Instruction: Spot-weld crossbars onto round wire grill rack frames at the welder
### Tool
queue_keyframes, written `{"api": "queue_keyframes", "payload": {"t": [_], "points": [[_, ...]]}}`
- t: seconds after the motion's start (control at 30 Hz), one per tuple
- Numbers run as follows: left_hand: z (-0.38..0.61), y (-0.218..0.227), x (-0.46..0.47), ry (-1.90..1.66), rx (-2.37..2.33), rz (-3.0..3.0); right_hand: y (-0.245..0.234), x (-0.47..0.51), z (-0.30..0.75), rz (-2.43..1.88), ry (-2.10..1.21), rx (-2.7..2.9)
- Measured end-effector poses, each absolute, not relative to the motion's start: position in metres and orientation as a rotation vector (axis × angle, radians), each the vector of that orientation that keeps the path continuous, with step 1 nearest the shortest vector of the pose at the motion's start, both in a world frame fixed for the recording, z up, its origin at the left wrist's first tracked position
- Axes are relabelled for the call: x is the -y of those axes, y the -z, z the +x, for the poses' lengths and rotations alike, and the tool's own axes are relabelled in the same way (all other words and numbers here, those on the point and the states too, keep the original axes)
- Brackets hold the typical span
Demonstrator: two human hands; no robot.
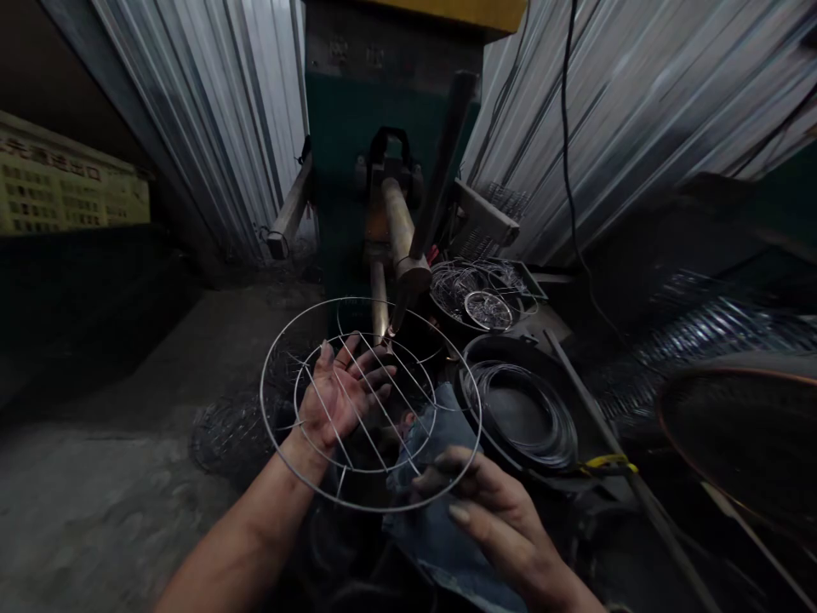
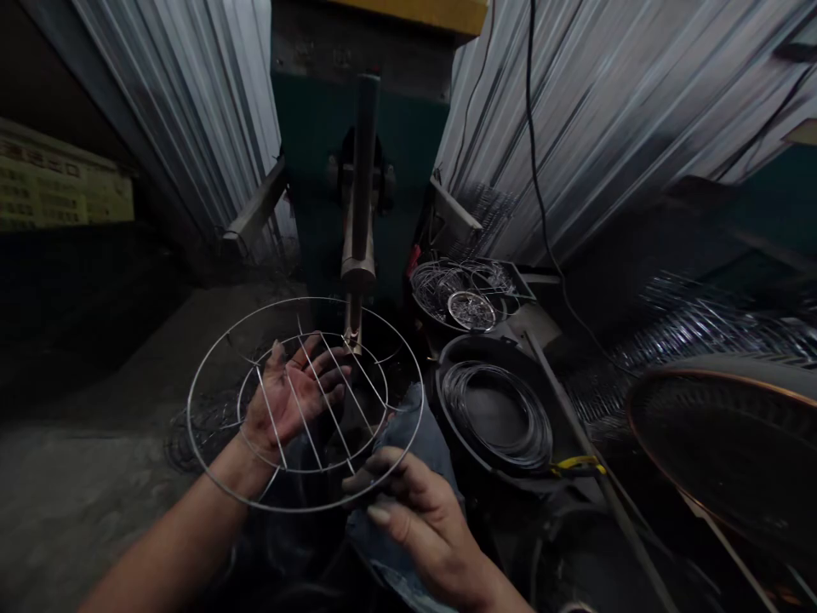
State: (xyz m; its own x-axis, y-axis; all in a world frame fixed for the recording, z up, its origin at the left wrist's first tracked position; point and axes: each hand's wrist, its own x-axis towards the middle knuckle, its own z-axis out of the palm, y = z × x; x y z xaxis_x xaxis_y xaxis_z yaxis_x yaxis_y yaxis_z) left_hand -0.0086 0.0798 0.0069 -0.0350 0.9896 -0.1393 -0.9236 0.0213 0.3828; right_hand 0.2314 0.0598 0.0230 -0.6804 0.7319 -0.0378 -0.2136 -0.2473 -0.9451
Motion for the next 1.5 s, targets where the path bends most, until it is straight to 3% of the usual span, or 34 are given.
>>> {"api": "queue_keyframes", "payload": {"t": [0.17,0.33,0.6,1.5], "points": [[-0.009,0.007,-0.083,-1.592,-0.372,0.180,-0.007,-0.098,0.244,-0.826,-2.065,1.473],[-0.012,0.010,-0.086,-1.553,-0.352,0.159,0.015,-0.157,0.224,-1.040,-1.906,1.257],[-0.017,0.003,-0.092,-1.478,-0.391,0.159,0.003,-0.221,0.136,-0.796,-1.824,1.153],[-0.031,0.001,-0.102,-1.472,-0.407,0.195,-0.008,-0.222,0.110,-0.756,-1.226,1.541]]}}
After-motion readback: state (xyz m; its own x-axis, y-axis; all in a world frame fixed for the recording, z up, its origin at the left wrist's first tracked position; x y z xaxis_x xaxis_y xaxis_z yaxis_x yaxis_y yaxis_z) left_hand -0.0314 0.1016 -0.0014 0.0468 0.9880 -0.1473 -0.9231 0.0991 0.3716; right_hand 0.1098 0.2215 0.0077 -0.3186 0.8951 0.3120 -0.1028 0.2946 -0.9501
